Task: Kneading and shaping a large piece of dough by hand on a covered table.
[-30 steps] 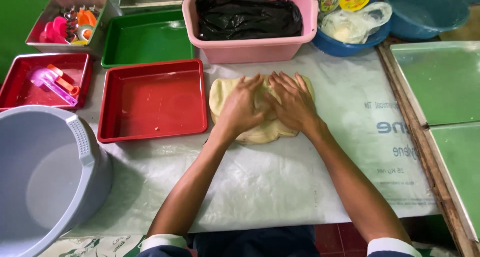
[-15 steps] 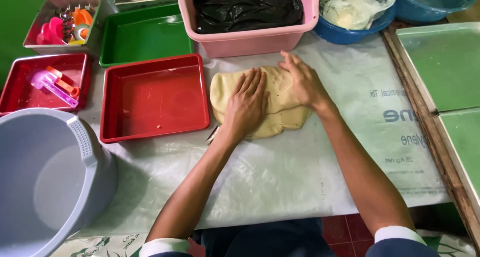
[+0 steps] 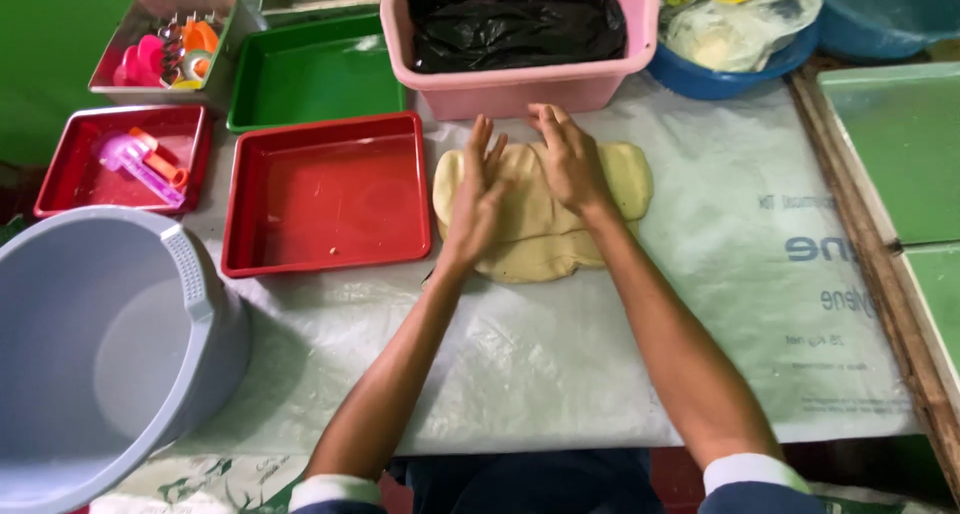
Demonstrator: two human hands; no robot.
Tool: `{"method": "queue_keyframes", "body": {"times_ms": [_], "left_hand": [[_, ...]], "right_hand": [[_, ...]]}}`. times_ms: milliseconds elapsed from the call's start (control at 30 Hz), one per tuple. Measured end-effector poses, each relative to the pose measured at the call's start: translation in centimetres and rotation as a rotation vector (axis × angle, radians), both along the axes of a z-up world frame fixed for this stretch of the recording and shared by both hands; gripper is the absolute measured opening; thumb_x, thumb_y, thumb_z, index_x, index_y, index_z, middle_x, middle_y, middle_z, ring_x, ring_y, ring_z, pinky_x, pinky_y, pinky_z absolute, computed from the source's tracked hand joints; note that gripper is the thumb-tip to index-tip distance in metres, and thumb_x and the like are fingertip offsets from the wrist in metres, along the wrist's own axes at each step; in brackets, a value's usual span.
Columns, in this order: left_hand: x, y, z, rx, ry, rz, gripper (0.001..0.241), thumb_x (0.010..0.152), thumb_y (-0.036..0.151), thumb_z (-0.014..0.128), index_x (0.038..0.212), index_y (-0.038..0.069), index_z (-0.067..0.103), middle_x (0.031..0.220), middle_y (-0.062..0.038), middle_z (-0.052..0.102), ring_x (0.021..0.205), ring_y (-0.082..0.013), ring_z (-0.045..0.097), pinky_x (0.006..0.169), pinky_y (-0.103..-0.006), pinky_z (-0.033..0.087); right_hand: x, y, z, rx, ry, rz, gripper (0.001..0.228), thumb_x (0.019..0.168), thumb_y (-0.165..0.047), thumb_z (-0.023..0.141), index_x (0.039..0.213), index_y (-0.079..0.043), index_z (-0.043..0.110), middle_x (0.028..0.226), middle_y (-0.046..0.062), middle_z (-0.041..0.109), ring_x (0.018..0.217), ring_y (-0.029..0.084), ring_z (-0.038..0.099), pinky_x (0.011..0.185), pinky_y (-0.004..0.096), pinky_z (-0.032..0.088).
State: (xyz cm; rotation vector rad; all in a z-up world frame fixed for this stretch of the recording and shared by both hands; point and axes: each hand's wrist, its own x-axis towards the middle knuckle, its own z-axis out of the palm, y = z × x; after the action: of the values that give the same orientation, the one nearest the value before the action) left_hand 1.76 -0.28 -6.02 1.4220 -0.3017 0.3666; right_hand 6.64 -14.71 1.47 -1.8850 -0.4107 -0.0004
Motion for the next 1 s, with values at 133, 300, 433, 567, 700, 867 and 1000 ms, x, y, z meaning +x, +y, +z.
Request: {"method": "queue_keyframes", "body": {"times_ms": [133,300,433,567,700,867,1000], "left_hand": [[-0.6,0.7,2.8,-0.127,0.018,0.061,0.067,0.095,-0.006,0.051,0.159,0.002,0.031,0.162,-0.026,0.036,0.151,-0.0453,0.035,0.123,-0.0559,0.027],[-0.5,1.4,5.2,0.274,0.028,0.441,0.031,0.108,0.025,0.049,0.136,0.020,0.060,0.133,-0.006,0.069,0.134,-0.0279,0.060,0.117,-0.0427,0.041],[0.9,2.3,3.0,0.401,0.152,0.364,0.040,0.111,0.042,0.037,0.142,0.021,0.052,0.139,-0.013,0.064,0.135,-0.0350,0.056,0.118,-0.0515,0.035],[0.7,2.3,4.6,0.639,0.220,0.238,0.065,0.109,0.060,0.023,0.153,0.013,0.036,0.149,-0.020,0.055,0.145,-0.0345,0.044,0.127,-0.0500,0.007],[0.6,2.2,5.0,0.775,0.256,0.232,0.075,0.107,0.065,0.023,0.155,0.009,0.031,0.151,-0.026,0.052,0.152,-0.0363,0.034,0.128,-0.0480,0.007],[0.6,2.3,4.9,0.722,0.229,0.233,0.067,0.108,0.061,0.023,0.151,0.012,0.039,0.145,-0.023,0.058,0.147,-0.0339,0.042,0.127,-0.0475,0.014],[0.6,2.2,4.6,0.654,0.203,0.331,0.063,0.109,0.057,0.029,0.138,0.007,0.054,0.137,-0.023,0.063,0.141,-0.0361,0.049,0.125,-0.0505,0.019]], "right_hand": [[1.8,0.5,-4.0,-0.331,-0.347,0.081,0.040,0.111,-0.031,0.048,0.140,-0.006,0.060,0.130,0.026,0.067,0.125,0.044,0.062,0.112,0.064,0.035],[0.0,1.2,-2.8,-0.654,-0.373,0.056,0.056,0.110,-0.053,0.040,0.144,-0.012,0.056,0.140,0.021,0.062,0.143,0.042,0.044,0.118,0.066,0.025],[0.5,1.2,-3.6,-0.675,-0.438,0.025,0.049,0.105,-0.050,0.053,0.134,-0.013,0.067,0.131,0.013,0.070,0.131,0.037,0.059,0.114,0.063,0.033],[1.3,0.9,-4.4,-0.733,-0.366,0.073,0.054,0.104,-0.052,0.050,0.139,-0.013,0.062,0.137,0.013,0.065,0.135,0.035,0.054,0.116,0.062,0.031],[1.6,0.8,-5.1,-0.831,-0.396,0.088,0.062,0.105,-0.051,0.045,0.142,-0.002,0.058,0.144,0.020,0.060,0.141,0.037,0.050,0.118,0.059,0.030],[1.2,0.9,-4.3,-0.819,-0.315,0.081,0.064,0.106,-0.059,0.041,0.143,-0.010,0.059,0.143,0.014,0.062,0.141,0.034,0.050,0.119,0.059,0.027],[1.1,1.0,-3.7,-0.828,-0.270,0.093,0.060,0.105,-0.056,0.042,0.145,-0.014,0.057,0.144,0.012,0.062,0.142,0.031,0.049,0.121,0.056,0.025]]}}
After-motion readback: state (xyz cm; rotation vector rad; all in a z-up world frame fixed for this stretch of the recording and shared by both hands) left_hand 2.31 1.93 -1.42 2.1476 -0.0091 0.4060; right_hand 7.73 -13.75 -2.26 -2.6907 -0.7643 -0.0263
